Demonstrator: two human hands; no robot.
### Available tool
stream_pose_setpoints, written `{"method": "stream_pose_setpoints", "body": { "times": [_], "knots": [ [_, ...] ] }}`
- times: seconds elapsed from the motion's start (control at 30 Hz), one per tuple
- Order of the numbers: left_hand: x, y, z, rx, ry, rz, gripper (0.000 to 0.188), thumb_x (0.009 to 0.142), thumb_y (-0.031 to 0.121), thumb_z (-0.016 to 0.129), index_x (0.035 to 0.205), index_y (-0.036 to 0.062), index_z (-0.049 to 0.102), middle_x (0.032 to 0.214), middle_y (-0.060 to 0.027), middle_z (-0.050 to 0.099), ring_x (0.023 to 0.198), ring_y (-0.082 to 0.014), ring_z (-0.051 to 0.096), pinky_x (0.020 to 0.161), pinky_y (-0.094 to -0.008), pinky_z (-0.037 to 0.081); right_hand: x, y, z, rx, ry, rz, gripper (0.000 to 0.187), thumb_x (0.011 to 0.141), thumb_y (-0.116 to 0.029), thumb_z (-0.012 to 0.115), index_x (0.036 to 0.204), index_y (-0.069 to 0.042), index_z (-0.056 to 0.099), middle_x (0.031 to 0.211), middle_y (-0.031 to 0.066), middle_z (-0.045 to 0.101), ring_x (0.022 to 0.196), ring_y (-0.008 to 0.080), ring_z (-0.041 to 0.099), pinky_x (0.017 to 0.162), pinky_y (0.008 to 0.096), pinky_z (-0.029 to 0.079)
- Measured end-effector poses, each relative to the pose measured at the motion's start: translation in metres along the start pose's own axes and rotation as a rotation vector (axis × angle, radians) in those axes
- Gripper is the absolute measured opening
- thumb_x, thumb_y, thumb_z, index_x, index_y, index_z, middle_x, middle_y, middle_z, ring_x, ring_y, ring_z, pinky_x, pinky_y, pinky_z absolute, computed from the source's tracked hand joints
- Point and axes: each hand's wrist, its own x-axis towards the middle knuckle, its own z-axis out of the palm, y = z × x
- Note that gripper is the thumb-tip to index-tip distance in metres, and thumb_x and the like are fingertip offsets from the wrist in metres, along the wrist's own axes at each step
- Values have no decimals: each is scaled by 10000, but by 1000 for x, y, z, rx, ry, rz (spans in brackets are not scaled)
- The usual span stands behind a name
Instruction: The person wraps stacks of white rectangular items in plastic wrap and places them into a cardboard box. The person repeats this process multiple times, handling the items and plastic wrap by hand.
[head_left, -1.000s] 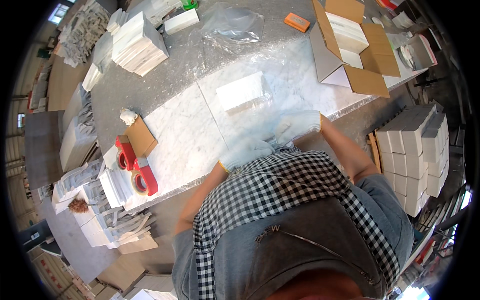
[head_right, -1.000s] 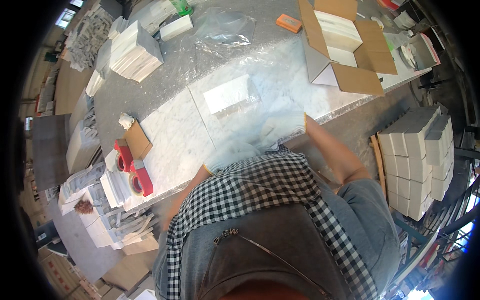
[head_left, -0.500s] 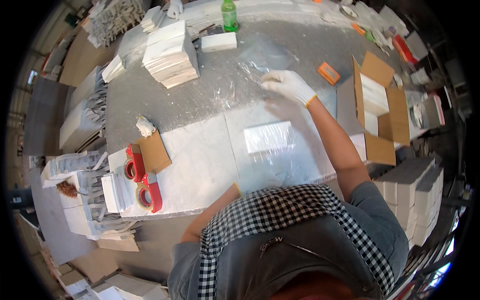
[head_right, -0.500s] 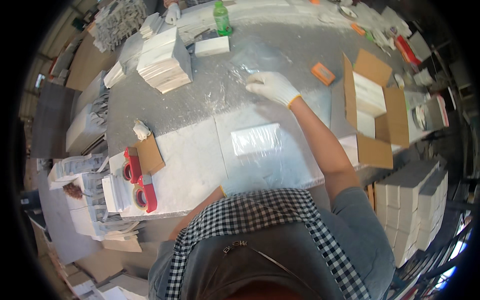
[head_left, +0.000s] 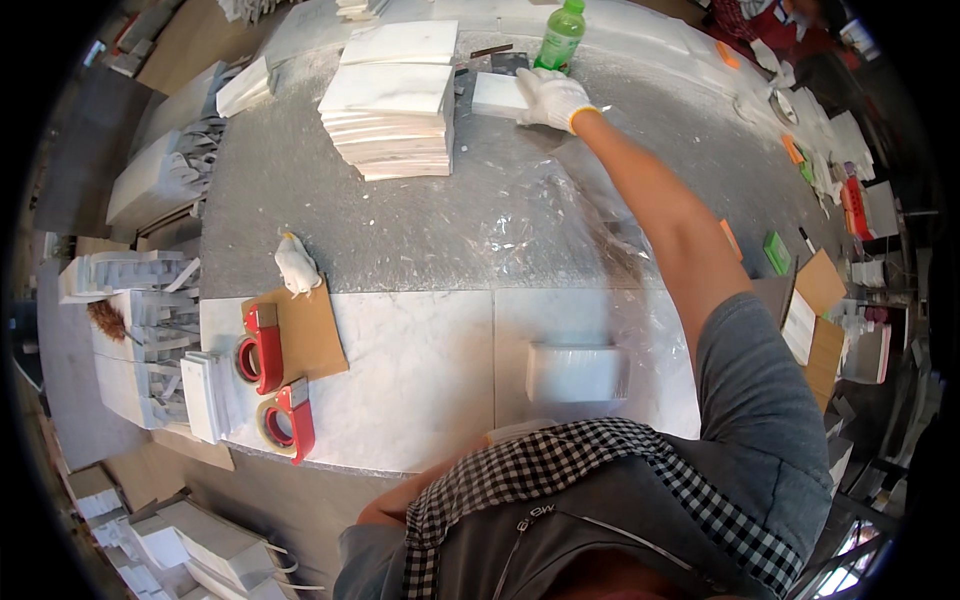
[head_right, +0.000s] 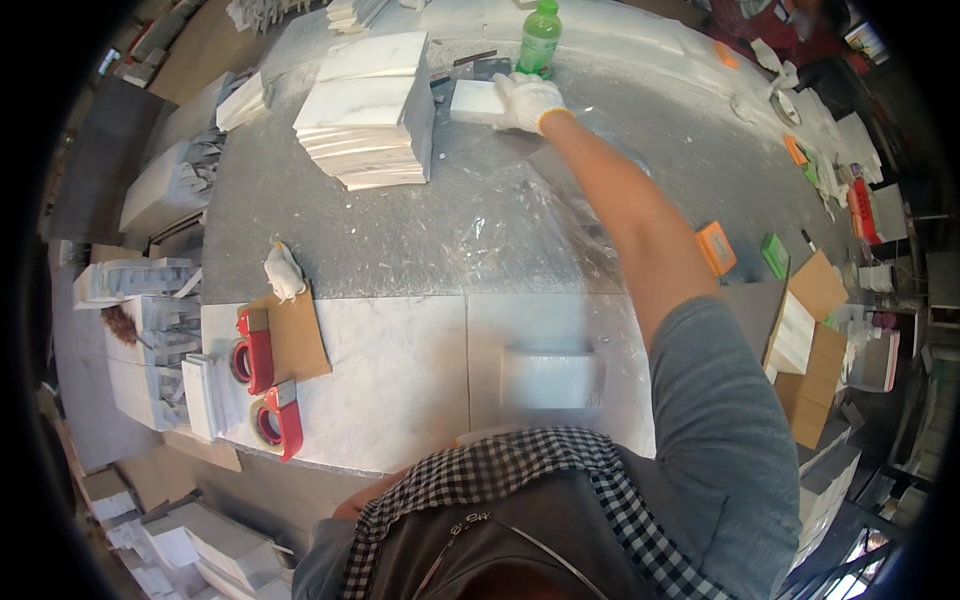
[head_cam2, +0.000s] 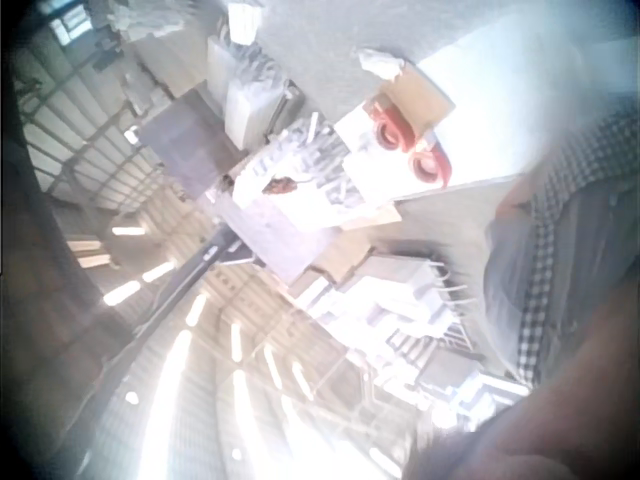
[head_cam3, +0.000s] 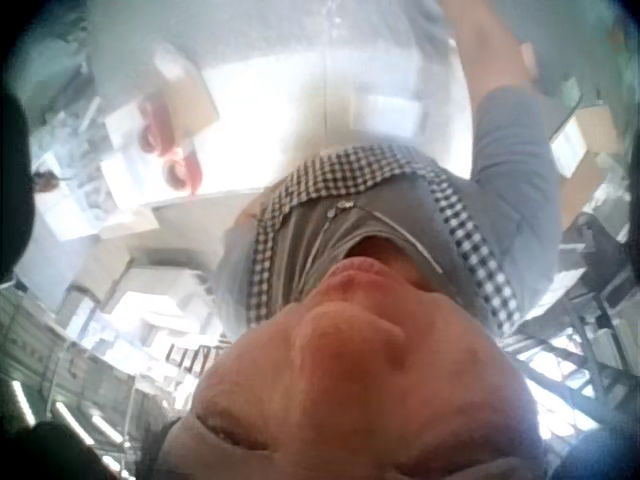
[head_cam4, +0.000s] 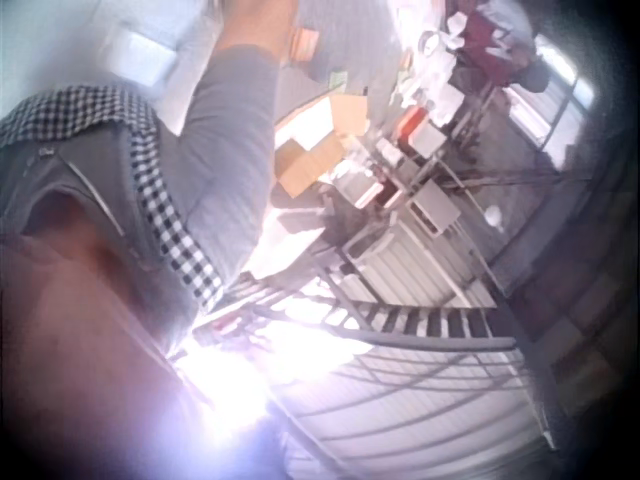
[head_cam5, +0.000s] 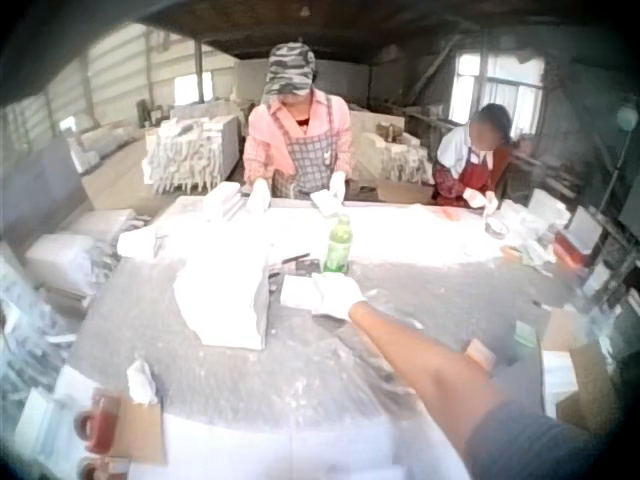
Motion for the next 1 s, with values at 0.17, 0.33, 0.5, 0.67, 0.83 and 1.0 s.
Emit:
{"method": "stream_pose_setpoints", "body": {
  "times": [0.17, 0.33, 0.5, 0.67, 0.83, 1.0],
  "knots": [
    [2, -3, -4, -74, -25, -15, 310, 973, 300, 655, 1011, 8, 753, 1115, -174, 726, 1040, -300, 678, 929, -387, 516, 29, 15, 15, -1, -81, -52, 857, 722, -545, 808, 1377, -80, 510, 1286, 204, 637, 1223, 384, 618, 1009, 478, 515],
    [2, -2, -4, -103, -32, -20, 307, 973, 298, 655, 1007, 9, 753, 1105, -173, 727, 1031, -298, 678, 924, -388, 517, 21, 12, 13, 4, 5, -76, 731, 716, -493, 812, 1246, -57, 562, 1197, 216, 669, 1141, 389, 653, 963, 475, 534],
    [3, -2, 6, -108, -46, -14, 305, 973, 296, 654, 1003, 9, 754, 1095, -171, 727, 1023, -297, 677, 918, -389, 518, -19, 5, 7, 85, 268, -50, 740, 721, -486, 815, 1266, -46, 578, 1213, 227, 666, 1132, 397, 643, 957, 480, 524],
    [6, -5, 10, -153, -50, -101, 302, 973, 294, 654, 1000, 10, 754, 1085, -170, 728, 1015, -295, 677, 912, -390, 518, -144, -39, -53, 379, 171, -14, 810, 734, -511, 796, 1397, -109, 561, 1278, 214, 652, 1200, 393, 608, 992, 474, 493],
    [8, -4, 23, -86, -20, -52, 297, 969, 290, 658, 1000, 12, 756, 1055, -164, 730, 988, -286, 676, 901, -386, 519, -280, -55, -54, 370, 126, -120, 915, 722, -426, 834, 1500, -81, 497, 1438, 205, 566, 1349, 393, 513, 1147, 462, 413],
    [19, -29, 36, 97, 123, 236, 293, 959, 290, 661, 978, 19, 771, 958, -145, 743, 906, -254, 673, 876, -370, 518, -383, -84, -67, 342, -78, -12, 912, 728, -418, 820, 1504, -69, 492, 1480, 205, 539, 1373, 389, 497, 1156, 455, 412]
  ]
}}
